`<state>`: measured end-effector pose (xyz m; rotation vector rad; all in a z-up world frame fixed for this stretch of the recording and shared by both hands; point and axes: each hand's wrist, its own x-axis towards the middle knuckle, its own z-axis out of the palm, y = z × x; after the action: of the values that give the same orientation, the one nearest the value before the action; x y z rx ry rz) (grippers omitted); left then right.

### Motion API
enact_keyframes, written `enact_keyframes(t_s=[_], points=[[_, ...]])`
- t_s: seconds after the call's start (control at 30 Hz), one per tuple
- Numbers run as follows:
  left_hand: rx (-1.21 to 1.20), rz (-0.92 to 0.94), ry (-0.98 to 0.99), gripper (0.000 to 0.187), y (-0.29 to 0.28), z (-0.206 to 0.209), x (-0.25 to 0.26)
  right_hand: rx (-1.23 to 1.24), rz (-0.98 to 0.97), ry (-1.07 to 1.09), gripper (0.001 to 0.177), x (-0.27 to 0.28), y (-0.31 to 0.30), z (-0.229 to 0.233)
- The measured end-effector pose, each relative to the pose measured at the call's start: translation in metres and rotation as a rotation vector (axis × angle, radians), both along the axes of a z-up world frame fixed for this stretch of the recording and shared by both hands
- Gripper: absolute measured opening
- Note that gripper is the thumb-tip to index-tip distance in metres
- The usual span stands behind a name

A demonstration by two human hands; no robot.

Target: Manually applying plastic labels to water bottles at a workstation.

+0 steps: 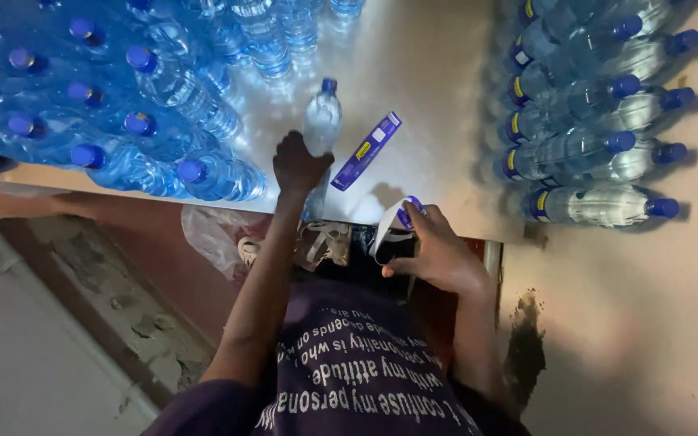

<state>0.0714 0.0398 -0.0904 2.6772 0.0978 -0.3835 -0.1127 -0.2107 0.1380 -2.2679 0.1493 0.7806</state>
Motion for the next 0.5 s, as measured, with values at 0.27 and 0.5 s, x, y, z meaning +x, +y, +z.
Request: enact_keyframes(t_s=[0.27,0.5], points=[[-0.280,-0.058,-0.228,0.080,0.003,0.000,-0.062,0.120,-0.089,-0.115,0.104,0.032,0.040,0.010],[-0.552,-0.159,-0.509,0.087,0.001,0.002,-0.139,-0.099,0.076,-0.119,0.075,0.050,0.088,-0.047]])
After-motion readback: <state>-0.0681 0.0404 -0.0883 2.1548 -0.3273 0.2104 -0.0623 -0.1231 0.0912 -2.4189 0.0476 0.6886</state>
